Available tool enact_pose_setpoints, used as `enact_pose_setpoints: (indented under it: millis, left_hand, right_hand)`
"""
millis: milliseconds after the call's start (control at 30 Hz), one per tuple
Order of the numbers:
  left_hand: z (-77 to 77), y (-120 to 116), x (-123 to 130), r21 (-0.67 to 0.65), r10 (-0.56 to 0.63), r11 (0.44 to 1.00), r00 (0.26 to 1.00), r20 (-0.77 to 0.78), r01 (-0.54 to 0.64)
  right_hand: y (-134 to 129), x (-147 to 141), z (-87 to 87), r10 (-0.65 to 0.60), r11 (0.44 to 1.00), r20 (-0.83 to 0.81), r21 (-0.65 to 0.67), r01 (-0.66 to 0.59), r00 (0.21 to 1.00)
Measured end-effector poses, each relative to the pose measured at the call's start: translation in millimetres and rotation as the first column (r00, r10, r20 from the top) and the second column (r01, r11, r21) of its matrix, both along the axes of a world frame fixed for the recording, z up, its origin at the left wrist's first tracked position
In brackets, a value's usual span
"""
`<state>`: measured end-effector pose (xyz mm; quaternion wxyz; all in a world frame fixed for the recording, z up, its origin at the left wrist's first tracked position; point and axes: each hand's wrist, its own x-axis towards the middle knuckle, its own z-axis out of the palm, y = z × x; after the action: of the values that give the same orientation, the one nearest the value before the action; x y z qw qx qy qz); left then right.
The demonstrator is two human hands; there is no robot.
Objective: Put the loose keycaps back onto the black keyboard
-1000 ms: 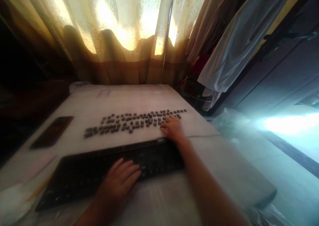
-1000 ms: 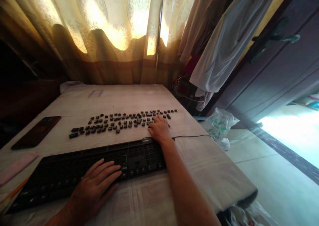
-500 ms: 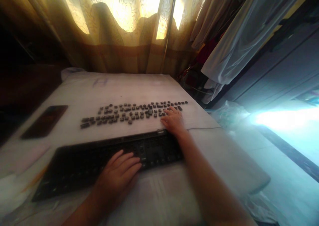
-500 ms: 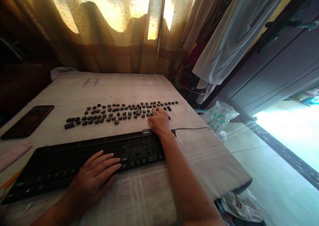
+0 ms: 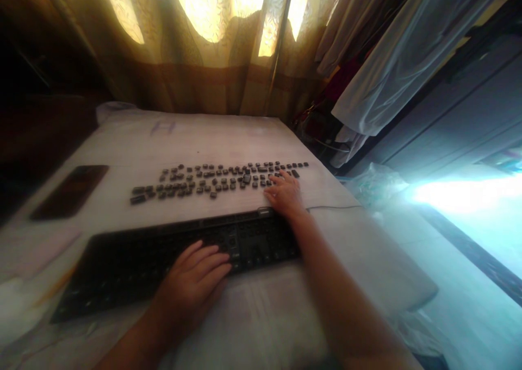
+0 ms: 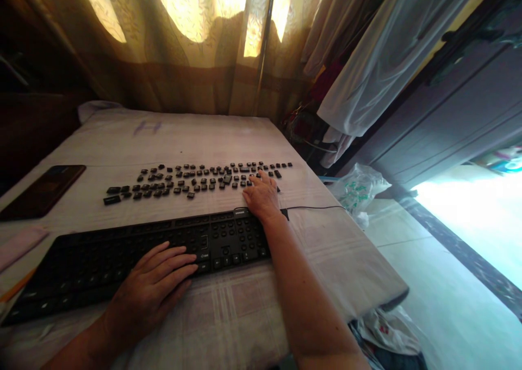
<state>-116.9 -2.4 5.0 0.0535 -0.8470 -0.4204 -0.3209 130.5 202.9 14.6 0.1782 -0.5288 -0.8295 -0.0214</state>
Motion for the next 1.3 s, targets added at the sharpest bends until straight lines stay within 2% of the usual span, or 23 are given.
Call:
enact_pose_setpoints:
  millis: [133,267,400,533,633,733,800,900,1000,1100,1233,1300]
  left_hand:
    - [2.1,0.2,2.8,0.005,0.001,1.0,0.998,0.055,-0.001]
    - [4.0,0.6,3.9,0.018,-0.004,1.0,0.999,0.048,0.003]
    - [3.0,0.9,4.1,0.02,0.006,1.0,0.998,0.061,-0.007]
    - [3.7,1.1,4.2,0.013,-0.001,1.0,0.999,0.05,0.0]
    - [2.5,0.4,4.5,0.003,0.0,1.0,0.999,0.048,0.0]
    - [-2.1,-1.0,5.3,-0.008,0.02,1.0,0.997,0.08,-0.02]
    - [-4.7,-1.7,5.8,-0.002,0.022,1.0,0.996,0.087,-0.022]
    - [-6.9,-2.2,6.1,-0.002,0.015,1.0,0.997,0.081,-0.015]
    - [-8.7,-2.7,5.7,-0.009,0.021,1.0,0.996,0.081,-0.02]
    - [-9.4,-4.6,5.6,0.046,0.005,0.999,0.998,0.066,-0.008]
    - [-4.6,-7.9,9.8,0.079,-0.057,0.995,0.998,-0.007,0.057]
    - [-1.0,-7.8,14.7,0.076,-0.05,0.996,0.998,-0.028,0.052]
  right_hand:
    - [-1.2,0.0,0.1,-0.007,1.0,-0.032,0.016,0.008,0.999]
    - [-3.9,-1.0,0.8,-0.028,1.0,-0.045,0.012,0.028,0.999]
    - [-3.9,-1.7,3.5,0.006,0.999,-0.062,0.041,-0.004,0.998]
    - [-13.7,-0.3,14.9,0.063,0.993,-0.197,0.11,-0.042,0.978]
    - [-40.4,1.3,28.2,0.195,0.979,-0.289,0.118,-0.167,0.937]
    - [-77.2,2.5,35.9,0.353,0.933,-0.296,0.043,-0.357,0.887]
    - [-97.8,3.1,35.3,0.393,0.908,-0.288,-0.026,-0.417,0.873]
    - [-114.0,4.2,29.6,0.397,0.896,-0.28,-0.09,-0.435,0.874]
    - [-116.7,5.0,24.0,0.396,0.889,-0.27,-0.124,-0.44,0.877]
    - [-116.0,5.6,20.0,0.403,0.879,-0.275,-0.148,-0.453,0.873]
    - [-115.4,7.2,15.6,0.404,0.872,-0.301,-0.157,-0.463,0.864]
    - [-115.0,8.1,14.2,0.401,0.871,-0.318,-0.159,-0.466,0.859]
